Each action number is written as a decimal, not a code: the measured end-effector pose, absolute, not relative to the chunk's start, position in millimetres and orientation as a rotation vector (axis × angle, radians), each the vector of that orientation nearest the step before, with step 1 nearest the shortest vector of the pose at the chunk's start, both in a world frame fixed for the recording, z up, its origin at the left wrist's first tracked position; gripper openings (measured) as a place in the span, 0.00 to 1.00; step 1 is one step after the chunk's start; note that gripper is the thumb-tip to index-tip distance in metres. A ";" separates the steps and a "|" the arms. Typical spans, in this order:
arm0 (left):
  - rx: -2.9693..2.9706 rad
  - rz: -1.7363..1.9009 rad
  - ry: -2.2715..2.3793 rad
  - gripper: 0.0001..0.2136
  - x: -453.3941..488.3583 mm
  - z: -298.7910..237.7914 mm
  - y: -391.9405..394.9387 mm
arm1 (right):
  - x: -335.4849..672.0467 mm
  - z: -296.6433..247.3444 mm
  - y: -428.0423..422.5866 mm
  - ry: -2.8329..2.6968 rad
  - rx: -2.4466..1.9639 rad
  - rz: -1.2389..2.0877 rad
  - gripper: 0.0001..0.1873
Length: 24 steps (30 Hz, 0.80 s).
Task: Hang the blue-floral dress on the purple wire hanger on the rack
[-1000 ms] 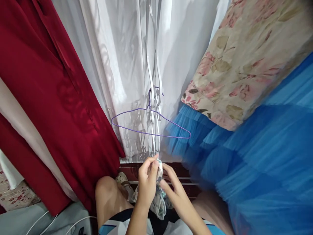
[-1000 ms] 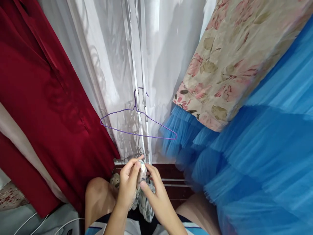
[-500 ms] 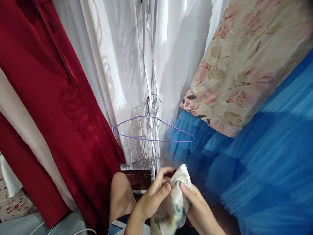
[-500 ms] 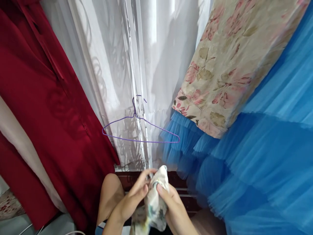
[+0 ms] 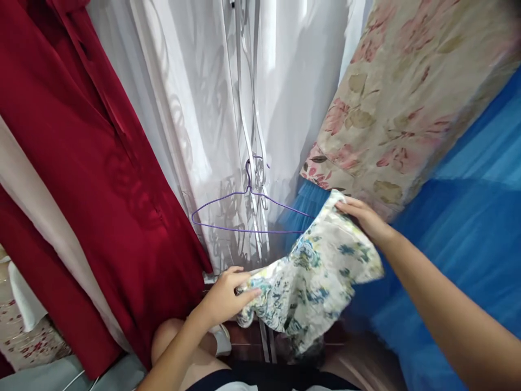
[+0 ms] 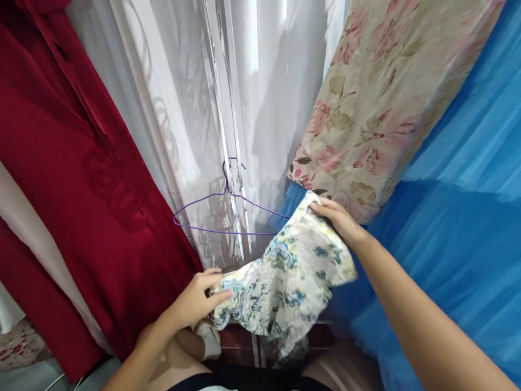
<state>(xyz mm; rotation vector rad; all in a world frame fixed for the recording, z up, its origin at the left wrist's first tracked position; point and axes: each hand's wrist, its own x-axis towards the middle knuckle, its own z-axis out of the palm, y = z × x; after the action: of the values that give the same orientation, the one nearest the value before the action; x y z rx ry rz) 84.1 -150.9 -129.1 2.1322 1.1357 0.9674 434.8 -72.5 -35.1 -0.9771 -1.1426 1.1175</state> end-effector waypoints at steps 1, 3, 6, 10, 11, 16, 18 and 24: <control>2.177 1.012 1.149 0.10 81.8 -119.0 -150.8 | 430.0 -31.1 -54.2 -1.176 -0.949 1.170 0.10; 2.240 1.070 1.167 0.09 76.8 -102.5 -150.1 | 413.2 -26.6 -23.9 -1.235 -0.923 1.260 0.10; 2.258 1.094 1.229 0.08 60.3 -90.6 -146.4 | 385.1 -26.3 -0.8 -1.360 -0.933 1.416 0.12; 2.364 1.049 1.344 0.09 17.1 -94.7 -136.6 | 372.0 -27.8 -5.2 -1.561 -0.926 1.637 0.14; 2.391 1.032 1.376 0.10 4.8 -97.6 -133.0 | 372.9 -27.6 -9.2 -1.564 -0.916 1.657 0.15; 2.402 0.953 1.594 0.08 -40.1 -107.1 -103.3 | 376.4 -25.3 -24.4 -1.435 -0.903 1.699 0.15; 2.388 0.992 1.674 0.08 -47.6 -103.3 -87.0 | 373.9 -24.7 -26.1 -1.419 -0.906 1.734 0.16; 2.291 1.340 1.755 0.12 -48.0 -68.1 -40.4 | 368.6 -22.2 -25.6 -1.486 -0.900 1.786 0.16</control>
<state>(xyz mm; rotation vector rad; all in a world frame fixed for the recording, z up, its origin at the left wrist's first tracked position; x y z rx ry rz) -48.0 -40.4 -68.1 2.2913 1.7546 1.3404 368.6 -25.6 -22.2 -0.9002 -1.4861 1.7864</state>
